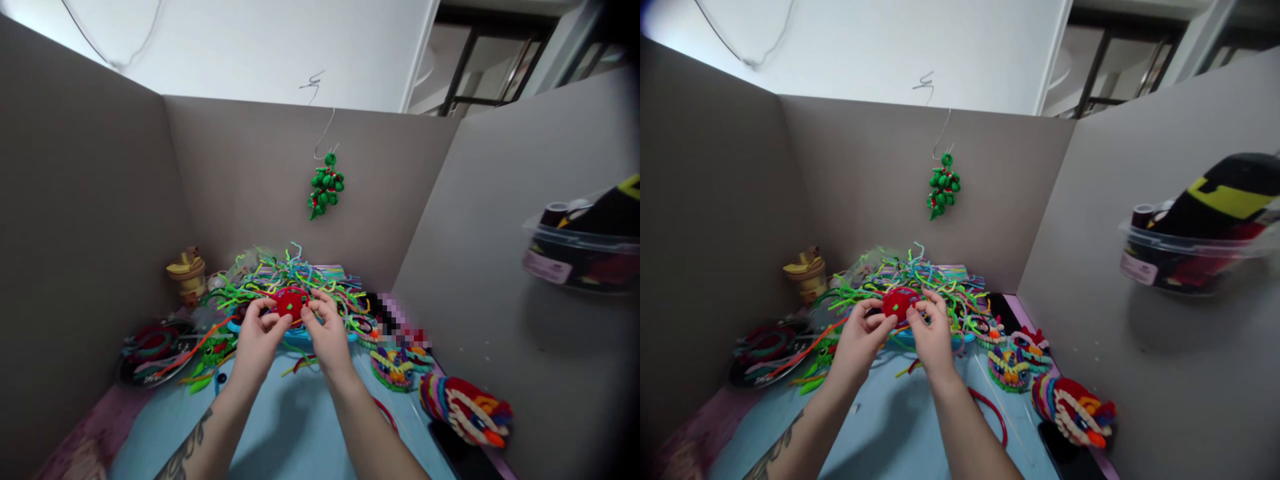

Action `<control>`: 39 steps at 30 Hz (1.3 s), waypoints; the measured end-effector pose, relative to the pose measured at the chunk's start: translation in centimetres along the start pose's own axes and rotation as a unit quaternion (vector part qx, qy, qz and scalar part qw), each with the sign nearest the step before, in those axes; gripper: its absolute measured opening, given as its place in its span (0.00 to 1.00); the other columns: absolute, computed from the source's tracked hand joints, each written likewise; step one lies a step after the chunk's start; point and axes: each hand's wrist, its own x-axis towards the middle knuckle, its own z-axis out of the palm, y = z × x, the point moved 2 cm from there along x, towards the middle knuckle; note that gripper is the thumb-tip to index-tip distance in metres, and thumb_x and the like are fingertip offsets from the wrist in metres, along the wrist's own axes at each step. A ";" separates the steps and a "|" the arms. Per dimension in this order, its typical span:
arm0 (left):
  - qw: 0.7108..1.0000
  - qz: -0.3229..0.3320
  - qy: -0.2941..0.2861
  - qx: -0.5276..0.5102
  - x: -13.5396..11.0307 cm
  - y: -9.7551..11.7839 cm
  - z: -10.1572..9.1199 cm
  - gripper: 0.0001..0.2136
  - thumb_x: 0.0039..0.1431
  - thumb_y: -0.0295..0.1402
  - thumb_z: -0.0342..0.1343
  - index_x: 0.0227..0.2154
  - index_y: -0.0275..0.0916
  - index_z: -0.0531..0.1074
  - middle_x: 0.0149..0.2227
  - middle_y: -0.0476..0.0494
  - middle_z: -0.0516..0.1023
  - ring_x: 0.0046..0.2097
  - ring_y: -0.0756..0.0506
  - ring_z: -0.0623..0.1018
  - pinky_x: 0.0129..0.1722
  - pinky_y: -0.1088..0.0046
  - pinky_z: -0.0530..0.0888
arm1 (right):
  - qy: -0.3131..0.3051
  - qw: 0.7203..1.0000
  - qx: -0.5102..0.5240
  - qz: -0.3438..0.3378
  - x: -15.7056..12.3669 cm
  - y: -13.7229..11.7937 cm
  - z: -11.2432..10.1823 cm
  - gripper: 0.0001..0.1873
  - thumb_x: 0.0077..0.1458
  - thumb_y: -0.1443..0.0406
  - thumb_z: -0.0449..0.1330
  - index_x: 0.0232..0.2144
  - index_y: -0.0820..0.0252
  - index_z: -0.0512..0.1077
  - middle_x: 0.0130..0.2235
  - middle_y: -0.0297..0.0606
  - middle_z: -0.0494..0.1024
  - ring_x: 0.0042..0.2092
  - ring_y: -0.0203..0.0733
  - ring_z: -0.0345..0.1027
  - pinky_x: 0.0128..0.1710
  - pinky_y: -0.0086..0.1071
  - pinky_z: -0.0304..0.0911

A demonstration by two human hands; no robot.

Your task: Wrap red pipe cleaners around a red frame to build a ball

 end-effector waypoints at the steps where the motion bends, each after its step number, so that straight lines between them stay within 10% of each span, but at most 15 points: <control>1: 1.000 0.006 0.003 -0.001 0.1 -0.1 -0.1 0.20 0.45 0.36 0.64 0.36 0.42 0.60 0.20 0.58 0.73 0.23 0.52 0.72 0.25 0.80 0.65 | 0.022 1.000 -0.011 -0.011 -0.1 -0.2 0.0 0.08 0.50 0.60 0.61 0.25 0.58 0.72 0.46 0.41 0.68 0.50 0.44 0.62 0.52 0.36 0.54; 19: 0.999 0.034 0.018 0.000 0.4 0.0 -0.5 0.18 0.47 0.35 0.61 0.36 0.42 0.58 0.23 0.56 0.75 0.27 0.51 0.75 0.31 0.77 0.68 | -0.034 0.976 0.198 0.088 -0.8 0.0 1.5 0.13 0.48 0.56 0.62 0.26 0.56 0.64 0.24 0.28 0.64 0.25 0.34 0.56 0.26 0.27 0.54; 29: 0.995 0.067 0.007 0.075 0.4 -0.5 -0.4 0.13 0.51 0.34 0.57 0.35 0.42 0.58 0.25 0.57 0.65 0.26 0.53 0.68 0.28 0.78 0.65 | 0.017 0.999 -0.013 -0.048 -0.7 -1.5 0.1 0.06 0.50 0.64 0.60 0.23 0.58 0.69 0.33 0.35 0.65 0.35 0.39 0.61 0.36 0.31 0.57; 39: 0.996 0.059 -0.027 0.052 0.2 -0.4 -0.2 0.12 0.52 0.34 0.57 0.34 0.42 0.57 0.24 0.58 0.64 0.25 0.54 0.65 0.27 0.79 0.63 | 0.030 0.999 0.014 -0.009 0.0 0.6 0.0 0.07 0.49 0.63 0.60 0.23 0.59 0.69 0.32 0.33 0.66 0.35 0.38 0.61 0.36 0.31 0.57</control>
